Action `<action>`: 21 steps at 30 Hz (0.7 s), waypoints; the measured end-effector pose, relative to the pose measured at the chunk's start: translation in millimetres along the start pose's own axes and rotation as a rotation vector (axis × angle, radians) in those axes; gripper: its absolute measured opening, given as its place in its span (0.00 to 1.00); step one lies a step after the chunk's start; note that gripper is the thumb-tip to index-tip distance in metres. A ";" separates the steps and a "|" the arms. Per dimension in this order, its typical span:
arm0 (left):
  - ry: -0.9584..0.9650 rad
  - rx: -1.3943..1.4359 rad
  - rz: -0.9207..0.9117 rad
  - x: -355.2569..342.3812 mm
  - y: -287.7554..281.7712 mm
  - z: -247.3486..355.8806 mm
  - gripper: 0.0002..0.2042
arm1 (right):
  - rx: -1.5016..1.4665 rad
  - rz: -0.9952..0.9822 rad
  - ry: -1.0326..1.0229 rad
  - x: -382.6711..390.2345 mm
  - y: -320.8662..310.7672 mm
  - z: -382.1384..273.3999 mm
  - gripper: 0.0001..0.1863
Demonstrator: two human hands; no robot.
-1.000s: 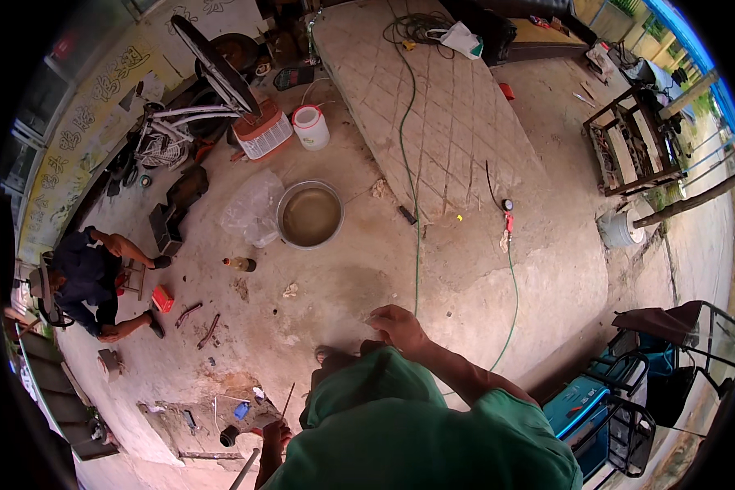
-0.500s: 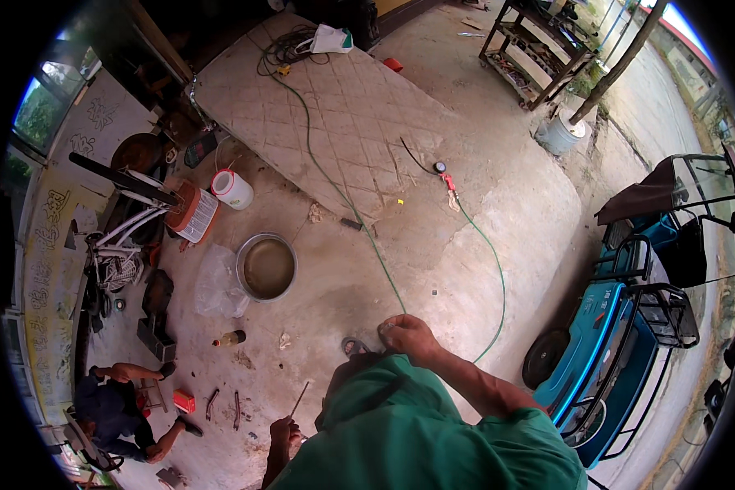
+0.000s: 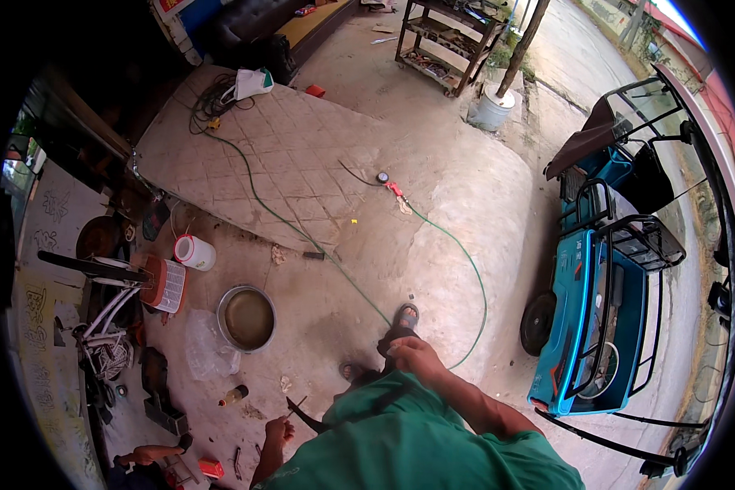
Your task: The person wipes a long metal rod with a cloth, then picks up a small metal cap and a rubber ring, slides the rubber ring onto the rod, and fits the cap onto the end of the rod.
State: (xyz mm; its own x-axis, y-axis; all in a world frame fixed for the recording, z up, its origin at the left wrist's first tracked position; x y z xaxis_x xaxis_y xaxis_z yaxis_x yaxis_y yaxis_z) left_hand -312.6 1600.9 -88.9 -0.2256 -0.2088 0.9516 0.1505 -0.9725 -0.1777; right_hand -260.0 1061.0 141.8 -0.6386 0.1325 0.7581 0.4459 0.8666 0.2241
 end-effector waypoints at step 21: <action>-0.014 0.009 -0.086 99.4 274.5 240.9 0.12 | -0.240 -0.009 -0.157 -176.1 -165.3 -289.9 0.08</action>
State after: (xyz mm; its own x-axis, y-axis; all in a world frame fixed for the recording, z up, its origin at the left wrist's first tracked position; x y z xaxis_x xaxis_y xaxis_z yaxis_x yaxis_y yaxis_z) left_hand -61.8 1338.0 17.3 -0.2244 -0.1234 0.9667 0.1399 -0.9858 -0.0933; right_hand -39.4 754.9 148.8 -0.7242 0.2140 0.6555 0.5632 0.7321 0.3832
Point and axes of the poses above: each hand's wrist, its own x-axis away from the middle knuckle, its own y-axis out of the palm, z = x × y, the point moved 7 cm from there along -x, towards the middle knuckle, and after that the axes turned 5 degrees about x, right-handed, at the moved point
